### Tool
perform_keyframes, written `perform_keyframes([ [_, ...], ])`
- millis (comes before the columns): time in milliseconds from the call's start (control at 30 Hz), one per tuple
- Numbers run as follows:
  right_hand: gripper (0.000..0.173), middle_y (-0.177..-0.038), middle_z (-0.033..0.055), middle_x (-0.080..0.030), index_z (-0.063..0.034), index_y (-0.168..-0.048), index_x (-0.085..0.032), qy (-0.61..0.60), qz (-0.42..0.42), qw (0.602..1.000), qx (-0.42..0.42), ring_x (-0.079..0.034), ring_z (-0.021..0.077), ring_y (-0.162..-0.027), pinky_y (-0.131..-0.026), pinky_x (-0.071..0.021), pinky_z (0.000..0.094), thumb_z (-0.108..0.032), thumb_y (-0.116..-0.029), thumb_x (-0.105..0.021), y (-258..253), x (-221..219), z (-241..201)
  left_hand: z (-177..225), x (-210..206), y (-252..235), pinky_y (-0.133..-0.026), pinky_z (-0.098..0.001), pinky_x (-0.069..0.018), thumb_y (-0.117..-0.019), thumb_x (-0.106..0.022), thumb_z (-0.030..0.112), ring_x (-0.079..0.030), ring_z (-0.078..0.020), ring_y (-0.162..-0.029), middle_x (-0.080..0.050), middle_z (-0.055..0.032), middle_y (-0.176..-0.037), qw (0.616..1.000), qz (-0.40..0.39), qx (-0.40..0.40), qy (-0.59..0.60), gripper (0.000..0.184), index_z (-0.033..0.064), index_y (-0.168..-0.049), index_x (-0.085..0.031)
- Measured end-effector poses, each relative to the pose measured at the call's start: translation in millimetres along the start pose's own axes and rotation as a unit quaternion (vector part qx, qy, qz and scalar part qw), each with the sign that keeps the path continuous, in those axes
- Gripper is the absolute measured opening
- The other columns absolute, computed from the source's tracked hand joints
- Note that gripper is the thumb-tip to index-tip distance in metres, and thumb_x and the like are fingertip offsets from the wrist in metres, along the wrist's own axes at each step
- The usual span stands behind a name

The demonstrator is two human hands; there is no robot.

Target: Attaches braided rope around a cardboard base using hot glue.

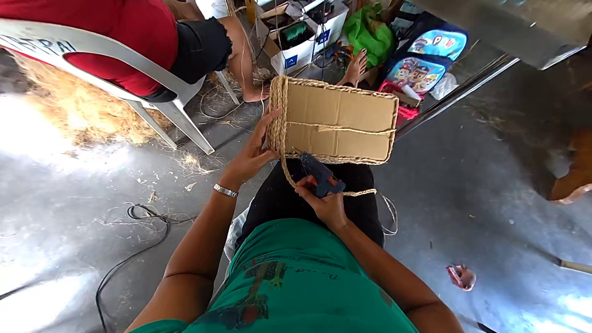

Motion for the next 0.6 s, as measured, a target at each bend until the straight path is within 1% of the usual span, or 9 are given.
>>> perform_keyframes([
  [67, 0.03, -0.098, 0.0111, -0.075, 0.0037, -0.116, -0.065, 0.002, 0.001, 1.0, -0.001, -0.075, 0.0219, -0.083, -0.077, -0.0658, 0.0381, -0.002, -0.0893, -0.077, 0.5, -0.6, -0.8, 9.2, -10.4, 1.8, -0.108, -0.0406, -0.0519, -0.0861, -0.077, 0.027, -0.038, -0.0227, -0.148, -0.017, -0.0071, -0.17, 0.999, 0.025, 0.023, -0.004, 0.094, 0.0196, -0.163, -0.024],
  [100, 0.029, -0.099, 0.0108, -0.075, 0.0035, -0.116, -0.065, 0.005, 0.001, 1.0, -0.002, -0.074, 0.0214, -0.083, -0.077, -0.0657, 0.0377, -0.002, -0.0893, -0.077, 0.5, -0.5, -1.3, 17.4, -17.2, 0.8, -0.106, -0.0378, -0.0524, -0.0832, -0.079, 0.025, -0.045, -0.0196, -0.141, -0.028, -0.0075, -0.164, 0.999, 0.039, 0.033, -0.016, 0.096, 0.0171, -0.161, -0.023],
  [133, 0.03, -0.099, 0.0108, -0.075, 0.0033, -0.116, -0.064, 0.006, 0.002, 1.0, -0.003, -0.074, 0.0213, -0.083, -0.077, -0.0657, 0.0374, -0.002, -0.0893, -0.077, 0.3, -0.3, -1.6, 20.3, -19.9, 0.0, -0.105, -0.0369, -0.0524, -0.0822, -0.08, 0.021, -0.047, -0.0185, -0.139, -0.031, -0.008, -0.162, 0.998, 0.042, 0.035, -0.025, 0.098, 0.0153, -0.161, -0.022],
  [167, 0.03, -0.099, 0.0108, -0.075, 0.0031, -0.116, -0.064, 0.006, 0.005, 1.0, -0.002, -0.074, 0.0214, -0.082, -0.076, -0.0657, 0.0374, -0.002, -0.0893, -0.077, 0.1, 0.3, -1.5, 16.4, -18.3, -0.1, -0.105, -0.038, -0.0526, -0.0825, -0.079, 0.017, -0.046, -0.0196, -0.14, -0.027, -0.0084, -0.164, 0.998, 0.039, 0.026, -0.028, 0.098, 0.0157, -0.162, -0.021],
  [233, 0.03, -0.099, 0.0106, -0.075, 0.0025, -0.116, -0.065, 0.007, 0.009, 1.0, -0.001, -0.074, 0.0213, -0.082, -0.076, -0.0654, 0.0374, -0.001, -0.0889, -0.078, -0.7, 2.8, -1.8, 0.5, -9.4, 0.7, -0.106, -0.0425, -0.0543, -0.0851, -0.077, 0.012, -0.039, -0.0244, -0.147, -0.012, -0.0081, -0.171, 1.0, 0.021, 0.002, -0.022, 0.097, 0.0202, -0.164, -0.02],
  [267, 0.031, -0.1, 0.0105, -0.075, 0.0021, -0.117, -0.064, 0.011, 0.008, 1.0, 0.0, -0.074, 0.0212, -0.083, -0.076, -0.0653, 0.0374, -0.001, -0.0888, -0.078, -1.1, 4.9, -2.4, -3.3, -7.3, 1.2, -0.105, -0.0432, -0.0548, -0.0852, -0.076, 0.012, -0.038, -0.0249, -0.148, -0.009, -0.0073, -0.171, 1.0, 0.019, -0.001, -0.022, 0.096, 0.0218, -0.164, -0.021],
  [333, 0.034, -0.106, 0.01, -0.074, 0.0013, -0.119, -0.064, 0.031, 0.002, 1.0, -0.003, -0.074, 0.0201, -0.085, -0.076, -0.0653, 0.036, -0.004, -0.0893, -0.078, -1.1, 10.8, -3.3, -5.1, -6.0, 2.8, -0.106, -0.0441, -0.0542, -0.085, -0.074, 0.011, -0.035, -0.0254, -0.15, -0.007, -0.0068, -0.172, 1.0, 0.018, 0.001, -0.021, 0.096, 0.023, -0.164, -0.02],
  [433, 0.036, -0.111, 0.0083, -0.074, 0.0001, -0.121, -0.063, 0.086, -0.011, 0.996, -0.013, -0.074, 0.0175, -0.087, -0.076, -0.0658, 0.0337, -0.011, -0.0903, -0.08, 1.3, 23.0, -4.2, -4.9, -7.9, 4.0, -0.107, -0.0431, -0.0533, -0.0846, -0.075, 0.008, -0.034, -0.027, -0.15, -0.007, -0.011, -0.171, 0.999, 0.024, -0.021, -0.028, 0.096, 0.0172, -0.163, -0.021],
  [600, 0.03, -0.098, 0.0014, -0.075, -0.0041, -0.115, -0.065, 0.19, -0.006, 0.982, -0.001, -0.071, 0.0092, -0.08, -0.073, -0.0627, 0.0285, -0.016, -0.0912, -0.079, -1.7, 46.3, -21.0, -8.5, -9.8, 2.7, -0.111, -0.0421, -0.05, -0.0838, -0.074, 0.009, -0.034, -0.0267, -0.15, -0.01, -0.0138, -0.17, 0.997, 0.029, -0.051, -0.045, 0.095, 0.0126, -0.163, -0.021],
])
Point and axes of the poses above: each hand's wrist, its own y-axis away from the middle knuckle, its own x-axis out of the back of the hand, z = x × y, the point moved 1 cm from there along -y, towards the middle knuckle
